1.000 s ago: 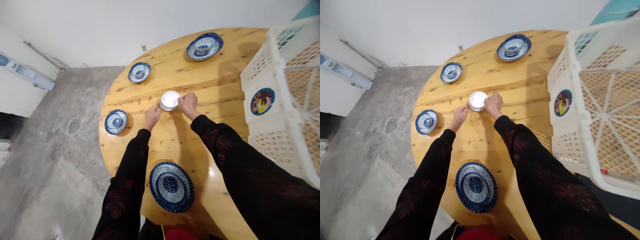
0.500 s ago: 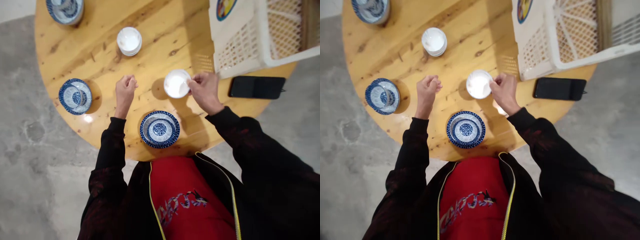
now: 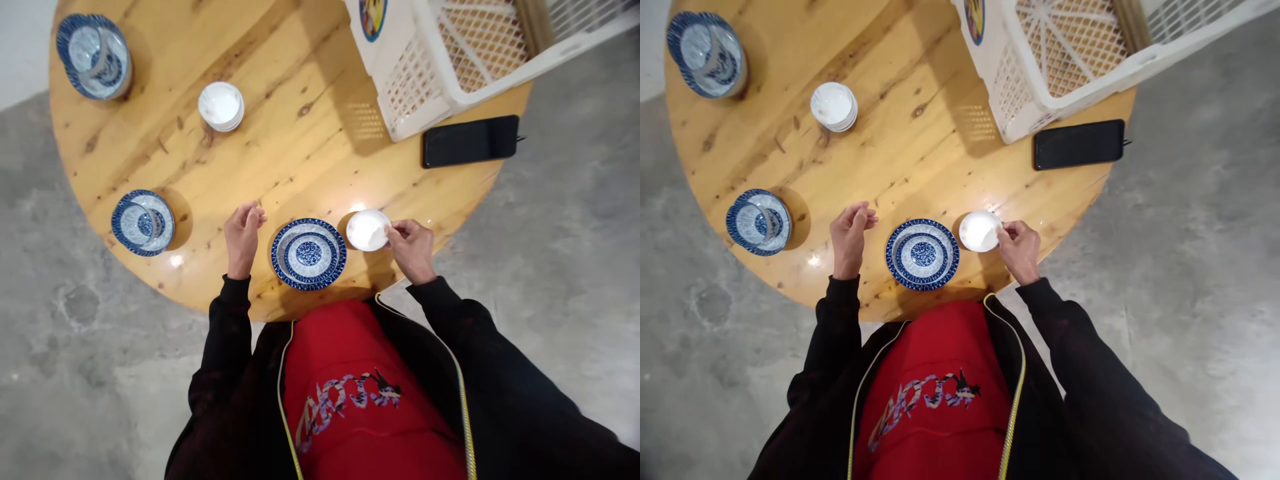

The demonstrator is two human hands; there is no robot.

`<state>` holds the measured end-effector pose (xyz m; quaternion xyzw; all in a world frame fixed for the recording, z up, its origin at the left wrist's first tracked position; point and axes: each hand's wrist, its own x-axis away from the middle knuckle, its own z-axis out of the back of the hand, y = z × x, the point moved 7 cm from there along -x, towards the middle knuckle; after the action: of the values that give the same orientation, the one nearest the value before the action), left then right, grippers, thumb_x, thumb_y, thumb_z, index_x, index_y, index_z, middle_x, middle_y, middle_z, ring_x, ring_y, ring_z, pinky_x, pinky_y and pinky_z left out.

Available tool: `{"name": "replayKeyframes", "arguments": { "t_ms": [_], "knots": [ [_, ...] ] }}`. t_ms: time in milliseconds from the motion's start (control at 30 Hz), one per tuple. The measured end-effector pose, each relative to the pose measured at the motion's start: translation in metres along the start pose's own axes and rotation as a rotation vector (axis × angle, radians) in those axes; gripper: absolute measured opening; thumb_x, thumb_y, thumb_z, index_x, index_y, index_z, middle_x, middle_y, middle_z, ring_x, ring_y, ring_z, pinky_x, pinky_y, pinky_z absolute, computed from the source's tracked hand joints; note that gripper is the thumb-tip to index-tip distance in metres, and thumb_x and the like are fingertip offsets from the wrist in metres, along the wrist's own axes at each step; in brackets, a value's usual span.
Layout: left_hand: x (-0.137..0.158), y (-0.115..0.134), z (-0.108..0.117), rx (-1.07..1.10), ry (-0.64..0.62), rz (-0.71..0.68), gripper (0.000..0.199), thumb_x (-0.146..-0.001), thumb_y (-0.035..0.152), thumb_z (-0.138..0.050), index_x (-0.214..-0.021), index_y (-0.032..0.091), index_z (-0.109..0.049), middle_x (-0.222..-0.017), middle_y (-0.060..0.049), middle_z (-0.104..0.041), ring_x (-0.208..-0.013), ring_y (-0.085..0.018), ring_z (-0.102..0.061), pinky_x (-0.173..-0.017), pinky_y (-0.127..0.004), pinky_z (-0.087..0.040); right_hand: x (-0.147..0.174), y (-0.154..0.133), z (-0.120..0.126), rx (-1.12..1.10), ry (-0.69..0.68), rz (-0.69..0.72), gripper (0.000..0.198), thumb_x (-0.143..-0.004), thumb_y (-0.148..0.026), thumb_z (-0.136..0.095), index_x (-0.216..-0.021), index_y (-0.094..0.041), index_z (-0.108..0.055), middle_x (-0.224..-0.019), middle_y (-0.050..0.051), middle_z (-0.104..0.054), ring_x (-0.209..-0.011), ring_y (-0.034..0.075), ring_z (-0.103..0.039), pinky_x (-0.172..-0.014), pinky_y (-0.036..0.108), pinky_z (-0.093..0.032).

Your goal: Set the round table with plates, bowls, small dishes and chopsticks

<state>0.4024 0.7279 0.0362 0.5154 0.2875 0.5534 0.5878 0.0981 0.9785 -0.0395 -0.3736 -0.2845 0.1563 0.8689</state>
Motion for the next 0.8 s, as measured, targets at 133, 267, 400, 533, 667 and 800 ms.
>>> {"name": "replayKeyframes", "arguments": {
  "t_ms": [133, 267, 400, 533, 667, 800],
  "knots": [
    [0.002, -0.001, 0.0, 0.002, 0.004, 0.014, 0.016, -0.094, 0.032, -0.062, -0.099, 0.02, -0.072, -0.09, -0.003, -0.075, -0.077, -0.011, -0.071, -0.075, -0.025, -0.061, 0.008, 0.006, -0.002, 0.05, -0.02, 0.011, 0.023, -0.08, -0.046, -0.065, -0.083, -0.024, -0.063, -0.08, 0.009, -0.072, -0.071, 0.029, -0.07, -0.063, 0.045, -0.061],
    [0.0, -0.002, -0.005, 0.0, -0.012, 0.004, 0.017, -0.093, 0.034, -0.063, -0.098, 0.021, -0.072, -0.09, -0.003, -0.076, -0.077, -0.012, -0.072, -0.076, -0.026, -0.061, 0.012, 0.006, -0.001, 0.115, -0.006, 0.057, 0.023, -0.083, -0.045, -0.062, -0.087, -0.022, -0.065, -0.084, 0.01, -0.073, -0.079, 0.029, -0.07, -0.07, 0.044, -0.06],
    [-0.001, -0.003, -0.014, -0.008, -0.041, -0.005, 0.02, -0.094, 0.037, -0.062, -0.1, 0.02, -0.072, -0.09, -0.003, -0.075, -0.078, -0.011, -0.072, -0.077, -0.026, -0.061, 0.007, 0.004, 0.0, 0.118, 0.028, 0.07, 0.023, -0.084, -0.042, -0.061, -0.087, -0.02, -0.064, -0.083, 0.009, -0.071, -0.077, 0.027, -0.069, -0.072, 0.043, -0.059],
    [-0.001, -0.003, -0.018, 0.0, -0.039, 0.012, 0.02, -0.092, 0.036, -0.063, -0.1, 0.019, -0.072, -0.089, -0.003, -0.076, -0.076, -0.011, -0.072, -0.076, -0.026, -0.061, 0.0, 0.0, -0.001, 0.081, 0.054, 0.08, 0.023, -0.082, -0.04, -0.059, -0.088, -0.019, -0.063, -0.081, 0.006, -0.069, -0.073, 0.023, -0.067, -0.071, 0.041, -0.057],
    [0.001, -0.002, -0.018, -0.015, -0.045, 0.018, 0.021, -0.093, 0.037, -0.063, -0.101, 0.02, -0.072, -0.09, -0.003, -0.076, -0.078, -0.012, -0.072, -0.077, -0.026, -0.061, -0.005, -0.005, -0.001, 0.072, 0.069, 0.119, 0.023, -0.08, -0.04, -0.059, -0.087, -0.018, -0.064, -0.078, 0.005, -0.069, -0.069, 0.022, -0.065, -0.072, 0.04, -0.055],
    [0.002, -0.004, -0.017, -0.026, -0.046, 0.017, 0.022, -0.093, 0.038, -0.062, -0.101, 0.02, -0.072, -0.09, -0.003, -0.076, -0.077, -0.012, -0.072, -0.076, -0.026, -0.06, -0.004, -0.012, 0.003, 0.113, 0.063, 0.12, 0.023, -0.08, -0.04, -0.058, -0.085, -0.019, -0.064, -0.078, 0.006, -0.069, -0.071, 0.023, -0.066, -0.074, 0.041, -0.055]
  ]
}}
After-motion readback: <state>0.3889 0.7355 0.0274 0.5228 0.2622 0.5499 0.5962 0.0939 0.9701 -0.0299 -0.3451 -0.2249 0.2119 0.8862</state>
